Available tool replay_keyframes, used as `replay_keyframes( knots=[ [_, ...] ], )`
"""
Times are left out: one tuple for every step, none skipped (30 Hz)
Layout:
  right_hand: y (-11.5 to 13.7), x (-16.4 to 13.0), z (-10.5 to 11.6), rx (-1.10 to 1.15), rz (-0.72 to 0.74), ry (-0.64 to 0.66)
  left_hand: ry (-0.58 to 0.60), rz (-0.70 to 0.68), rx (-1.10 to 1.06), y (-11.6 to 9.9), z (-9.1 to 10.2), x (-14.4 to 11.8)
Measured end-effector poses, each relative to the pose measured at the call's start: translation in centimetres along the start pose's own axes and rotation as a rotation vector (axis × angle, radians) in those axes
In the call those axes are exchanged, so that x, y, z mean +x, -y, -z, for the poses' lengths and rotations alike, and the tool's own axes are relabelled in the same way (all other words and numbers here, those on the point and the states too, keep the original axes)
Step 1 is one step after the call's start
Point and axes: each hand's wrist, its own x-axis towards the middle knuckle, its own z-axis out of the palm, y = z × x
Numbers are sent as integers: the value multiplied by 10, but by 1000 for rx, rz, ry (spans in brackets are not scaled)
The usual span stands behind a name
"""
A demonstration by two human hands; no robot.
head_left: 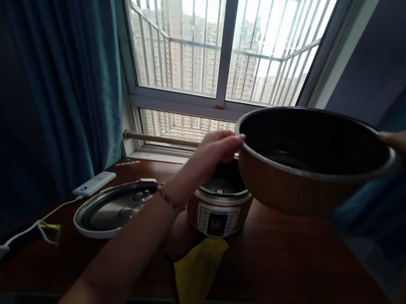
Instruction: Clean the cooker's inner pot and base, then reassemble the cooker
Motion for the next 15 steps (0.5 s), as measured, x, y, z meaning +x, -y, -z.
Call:
replay_keyframes(
  knots=[
    [23, 12, -12, 47, -28, 16, -21, -5, 16, -7, 14, 10],
    [42, 21, -26, 89, -46, 50, -44, 0, 32, -13, 28, 18],
    [59, 28, -43, 117, -41, 104, -71, 13, 50, -17, 42, 24],
    [71, 32, -61, 144, -31, 174, -100, 31, 64, -18, 56, 29],
    [81, 34, -79, 170, -22, 216, -131, 55, 72, -17, 68, 33],
    [87, 34, -97, 202, -17, 254, -159, 80, 77, -14, 80, 35],
    [90, 32, -115, 234, -14, 290, -183, 100, 80, -9, 91, 36],
    [91, 29, -131, 246, -24, 308, -203, 118, 80, -2, 100, 36],
    [91, 25, -146, 247, -27, 324, -218, 132, 81, 5, 109, 35],
    [90, 21, -158, 237, -27, 333, -228, 148, 84, 12, 116, 35],
    [88, 17, -169, 224, -24, 332, -235, 165, 88, 20, 122, 34],
    [86, 13, -178, 216, -15, 329, -241, 182, 93, 26, 127, 33],
    [84, 11, -185, 213, -9, 323, -246, 199, 96, 33, 131, 33],
    [82, 8, -191, 214, -8, 318, -249, 213, 100, 38, 135, 32],
    [79, 6, -197, 218, -9, 315, -250, 223, 105, 43, 137, 32]
  ],
)
